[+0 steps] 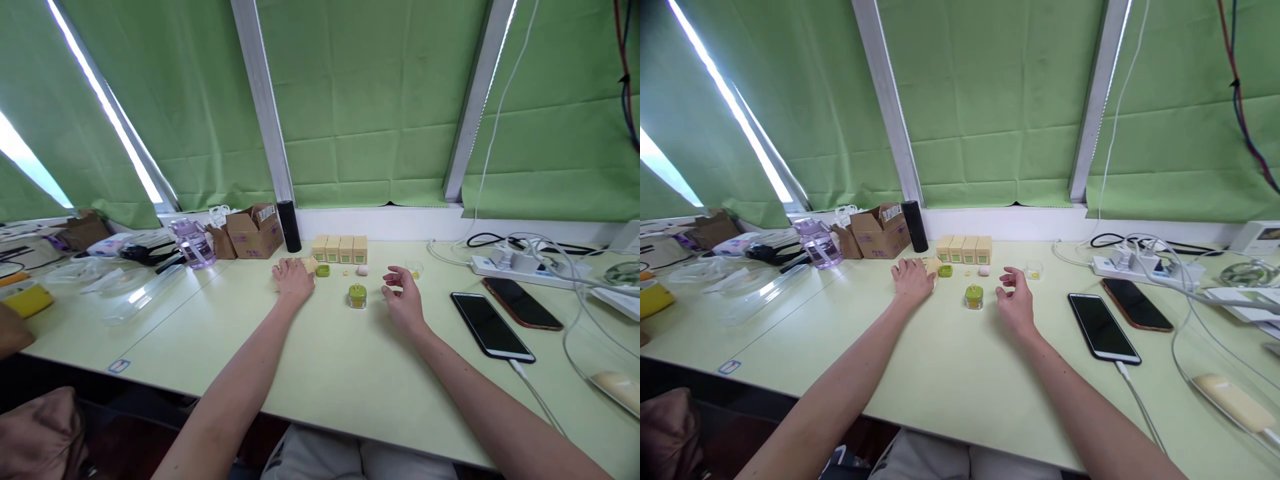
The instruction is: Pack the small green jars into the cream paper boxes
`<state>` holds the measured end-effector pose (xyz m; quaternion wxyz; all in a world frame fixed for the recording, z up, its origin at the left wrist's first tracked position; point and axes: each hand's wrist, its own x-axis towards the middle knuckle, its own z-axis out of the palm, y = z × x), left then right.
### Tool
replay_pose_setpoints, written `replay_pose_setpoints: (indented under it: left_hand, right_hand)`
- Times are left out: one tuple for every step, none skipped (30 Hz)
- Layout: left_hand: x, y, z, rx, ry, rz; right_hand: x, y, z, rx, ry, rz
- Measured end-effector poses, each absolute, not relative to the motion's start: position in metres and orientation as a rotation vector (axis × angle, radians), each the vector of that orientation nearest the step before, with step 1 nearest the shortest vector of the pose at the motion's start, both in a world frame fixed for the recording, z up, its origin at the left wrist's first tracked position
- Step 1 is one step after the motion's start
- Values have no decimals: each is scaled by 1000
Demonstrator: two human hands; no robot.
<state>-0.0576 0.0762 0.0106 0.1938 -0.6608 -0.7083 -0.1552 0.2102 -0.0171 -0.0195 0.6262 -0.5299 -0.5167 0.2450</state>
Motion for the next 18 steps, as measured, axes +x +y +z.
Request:
replay_pose_setpoints:
  left_hand:
    - [-57,76,11,-1852,-1988,-440]
    - [-56,75,11,-1849,-1990,-444]
    - [-56,75,12,-1843,-1991,-453]
    - [-55,74,13,-1834,-1993,-463]
    - [-54,73,14,-1825,-1993,-477]
    - [-54,72,17,-1815,-1990,-493]
    - [-53,70,19,-1804,-1986,-511]
    - [-52,68,23,-1794,-1977,-533]
    - [-51,66,26,-1782,-1968,-559]
    - [-49,64,30,-1773,-1954,-593]
    - [-48,61,34,-1772,-1932,-632]
    - [-46,58,38,-1782,-1898,-679]
    - [-43,55,42,-1791,-1864,-730]
    - [-40,52,45,-1799,-1828,-786]
    - [-37,49,47,-1811,-1786,-847]
    - [-33,47,49,-1827,-1739,-907]
    - [-29,44,49,-1852,-1688,-959]
    - [-24,42,49,-1872,-1640,-1014]
  right_hand:
    - [210,-17,-19,-1215,-1187,556]
    - [210,-17,-19,-1216,-1190,552]
    - [209,-18,-18,-1217,-1192,550]
    - [209,-18,-18,-1219,-1194,550]
    - [209,-19,-17,-1221,-1196,551]
    - [209,-19,-16,-1223,-1196,551]
    - [208,-20,-15,-1224,-1194,550]
    - [208,-21,-14,-1224,-1192,548]
    - [208,-22,-13,-1222,-1191,543]
    - [208,-22,-12,-1217,-1192,537]
    - [207,-23,-11,-1211,-1195,528]
    - [207,-24,-10,-1203,-1200,518]
    - [206,-25,-9,-1195,-1211,505]
    - [206,-26,-8,-1186,-1226,489]
    - [205,-27,-7,-1177,-1242,472]
    - [204,-29,-7,-1169,-1259,455]
    - [203,-30,-6,-1163,-1276,439]
    - [202,-31,-5,-1158,-1290,425]
